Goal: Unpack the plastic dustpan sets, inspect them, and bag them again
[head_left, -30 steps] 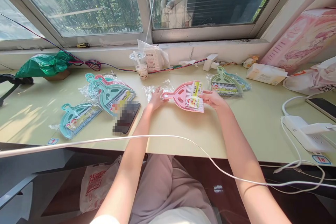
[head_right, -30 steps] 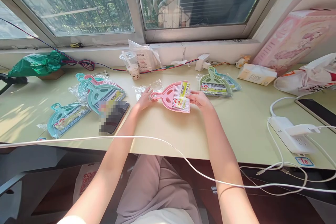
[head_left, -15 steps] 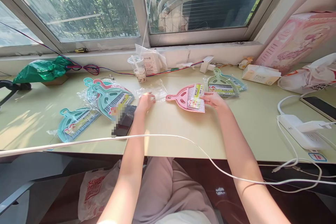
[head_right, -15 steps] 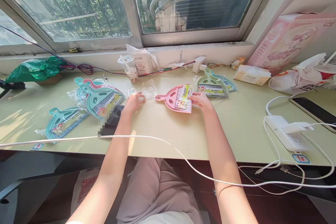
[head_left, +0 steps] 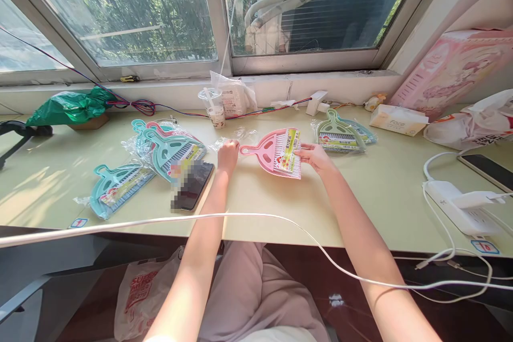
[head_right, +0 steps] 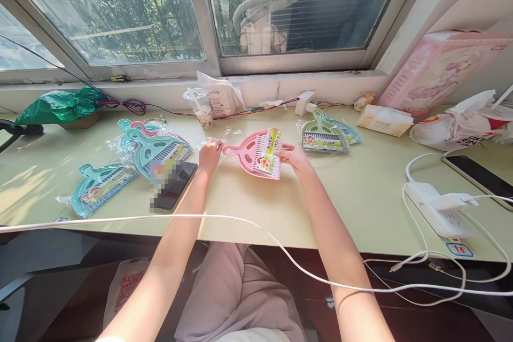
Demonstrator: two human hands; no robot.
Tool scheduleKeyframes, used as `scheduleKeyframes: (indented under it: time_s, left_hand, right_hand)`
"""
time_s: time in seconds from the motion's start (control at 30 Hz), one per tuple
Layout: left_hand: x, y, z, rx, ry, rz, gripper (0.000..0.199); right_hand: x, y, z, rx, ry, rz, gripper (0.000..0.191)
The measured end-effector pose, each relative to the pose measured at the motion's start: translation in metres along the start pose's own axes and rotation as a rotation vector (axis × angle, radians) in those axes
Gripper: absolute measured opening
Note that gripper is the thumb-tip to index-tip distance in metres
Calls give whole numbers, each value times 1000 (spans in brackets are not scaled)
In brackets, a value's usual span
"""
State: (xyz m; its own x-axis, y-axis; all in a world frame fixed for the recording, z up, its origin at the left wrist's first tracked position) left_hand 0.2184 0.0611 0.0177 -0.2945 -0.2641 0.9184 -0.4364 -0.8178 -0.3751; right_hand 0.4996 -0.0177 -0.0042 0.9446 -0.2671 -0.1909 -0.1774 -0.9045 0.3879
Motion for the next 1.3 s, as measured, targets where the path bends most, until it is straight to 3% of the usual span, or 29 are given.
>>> scheduleKeyframes:
  time_s: [0.2,0.4,0.5,0.63,0.83,0.9,1.07,1.13,1.3]
  left_hand:
    - [5,2,9,-26,-35,47,32]
    - [5,2,22,-116,19,98,33]
    - [3,3,34,-166,23,85,34]
    - [5,3,42,-145,-9,103,40]
    - [19,3,22,23,-40,140,43]
    - [20,3,18,48,-36,126,43]
    - [18,5,16,63,-35,118,42]
    - [16,5,13,71,-47,119,42]
    - [11,3,7,63,-30,128,40]
  right_hand:
    - [-8,4,1,122,-46,97,35]
    - [-37,15,11,181,-49,-12,42]
    - [-51,21,16,217,-34,1,43]
    - [-57,31,20,304,-52,146,45]
    - [-43,43,5,434,87,336,38]
    - [-40,44,-3,433,137,308,37]
    - [-52,46,-11,309,225,-1,41]
    - [-56,51,-13,316,272,-31,37]
    - [-47,63,-23,488,330,237,31]
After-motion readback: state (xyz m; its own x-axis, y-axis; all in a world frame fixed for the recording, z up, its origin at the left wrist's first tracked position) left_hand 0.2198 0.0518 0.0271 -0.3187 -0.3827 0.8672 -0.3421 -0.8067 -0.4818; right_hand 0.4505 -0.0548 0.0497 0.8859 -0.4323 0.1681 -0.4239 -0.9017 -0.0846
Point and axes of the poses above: each hand's wrist, its own y-axis away from the middle knuckle, its own x-axis out of the back of the hand, z = x × y, the point moved 5 cm from there along -y, towards the middle knuckle, and after that the axes turned 14 degrees about -x, right-handed, at the moved point
